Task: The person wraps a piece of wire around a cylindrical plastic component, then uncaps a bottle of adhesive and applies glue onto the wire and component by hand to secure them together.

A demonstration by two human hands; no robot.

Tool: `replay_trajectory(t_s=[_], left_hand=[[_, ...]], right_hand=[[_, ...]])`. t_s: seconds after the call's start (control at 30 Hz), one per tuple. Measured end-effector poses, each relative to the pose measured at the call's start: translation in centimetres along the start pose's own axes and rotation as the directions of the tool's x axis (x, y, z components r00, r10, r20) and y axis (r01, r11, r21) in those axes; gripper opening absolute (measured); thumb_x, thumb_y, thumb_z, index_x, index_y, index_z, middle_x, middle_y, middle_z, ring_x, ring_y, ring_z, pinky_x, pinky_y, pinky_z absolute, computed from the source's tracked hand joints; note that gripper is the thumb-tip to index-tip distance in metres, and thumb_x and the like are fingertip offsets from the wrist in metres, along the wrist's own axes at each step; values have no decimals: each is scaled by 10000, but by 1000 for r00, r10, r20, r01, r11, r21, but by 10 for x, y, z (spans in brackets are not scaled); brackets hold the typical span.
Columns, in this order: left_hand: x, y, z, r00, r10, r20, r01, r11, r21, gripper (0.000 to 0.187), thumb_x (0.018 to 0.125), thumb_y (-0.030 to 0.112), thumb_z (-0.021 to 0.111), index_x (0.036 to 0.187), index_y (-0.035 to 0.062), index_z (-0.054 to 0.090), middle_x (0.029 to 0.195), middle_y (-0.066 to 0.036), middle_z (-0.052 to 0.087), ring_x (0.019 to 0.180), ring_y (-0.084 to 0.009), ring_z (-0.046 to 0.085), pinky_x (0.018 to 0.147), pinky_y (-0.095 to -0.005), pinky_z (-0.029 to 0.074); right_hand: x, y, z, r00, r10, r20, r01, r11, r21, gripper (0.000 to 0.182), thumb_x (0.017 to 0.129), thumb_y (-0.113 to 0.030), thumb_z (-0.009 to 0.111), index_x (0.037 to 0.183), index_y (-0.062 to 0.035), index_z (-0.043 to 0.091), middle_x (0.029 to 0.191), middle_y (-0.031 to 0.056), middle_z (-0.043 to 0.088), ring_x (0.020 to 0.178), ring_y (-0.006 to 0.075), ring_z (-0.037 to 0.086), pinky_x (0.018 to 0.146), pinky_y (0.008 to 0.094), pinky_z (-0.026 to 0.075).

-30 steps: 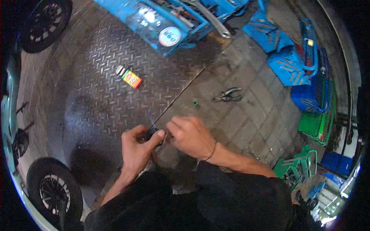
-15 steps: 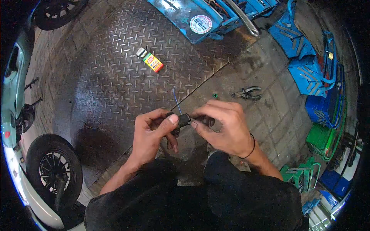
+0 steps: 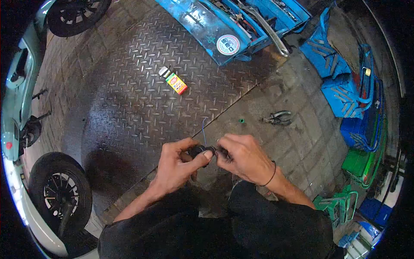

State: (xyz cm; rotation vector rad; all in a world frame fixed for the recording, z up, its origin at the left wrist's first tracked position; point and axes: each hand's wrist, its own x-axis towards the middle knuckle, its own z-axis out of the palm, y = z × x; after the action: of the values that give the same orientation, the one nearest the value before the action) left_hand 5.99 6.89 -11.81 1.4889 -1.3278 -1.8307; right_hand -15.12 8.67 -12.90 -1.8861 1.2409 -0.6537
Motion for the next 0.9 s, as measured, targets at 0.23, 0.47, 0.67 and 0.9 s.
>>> replay_trajectory(t_s=[0.23, 0.47, 0.67, 0.9], left_hand=[[2, 3, 2, 999, -22, 24, 18, 983, 185, 334, 858, 263, 773, 807, -49, 669, 576, -39, 596, 474, -74, 557, 396, -260, 412], [5, -8, 6, 993, -104, -50, 109, 990, 91, 304, 863, 246, 771, 767, -19, 658, 647, -20, 616, 532, -63, 513, 452, -248, 388], [6, -2, 3, 988, -116, -100, 122, 991, 55, 285, 876, 230, 755, 807, -32, 668, 672, -46, 639, 557, -87, 555, 474, -272, 461], [6, -14, 8, 994, 33, -105, -26, 998, 63, 331, 873, 220, 764, 820, -84, 644, 605, -63, 599, 453, -106, 569, 386, -281, 447]], right_hand=[[-2, 4, 10, 999, 3, 32, -1, 998, -60, 249, 794, -155, 720, 856, 4, 538, 795, 190, 577, 759, 415, 608, 654, 492, 485], [-3, 8, 22, 999, -7, -41, 0, 985, -174, 251, 789, -151, 723, 866, -4, 534, 815, 174, 564, 751, 411, 606, 649, 495, 491], [-2, 2, 22, 988, 25, -151, -43, 992, -117, 190, 785, -92, 739, 904, 0, 622, 806, 157, 591, 701, 379, 613, 598, 453, 481], [-3, 3, 15, 995, 20, -98, -33, 991, -130, 188, 809, -135, 701, 893, -24, 575, 817, 146, 575, 748, 388, 618, 630, 488, 493]])
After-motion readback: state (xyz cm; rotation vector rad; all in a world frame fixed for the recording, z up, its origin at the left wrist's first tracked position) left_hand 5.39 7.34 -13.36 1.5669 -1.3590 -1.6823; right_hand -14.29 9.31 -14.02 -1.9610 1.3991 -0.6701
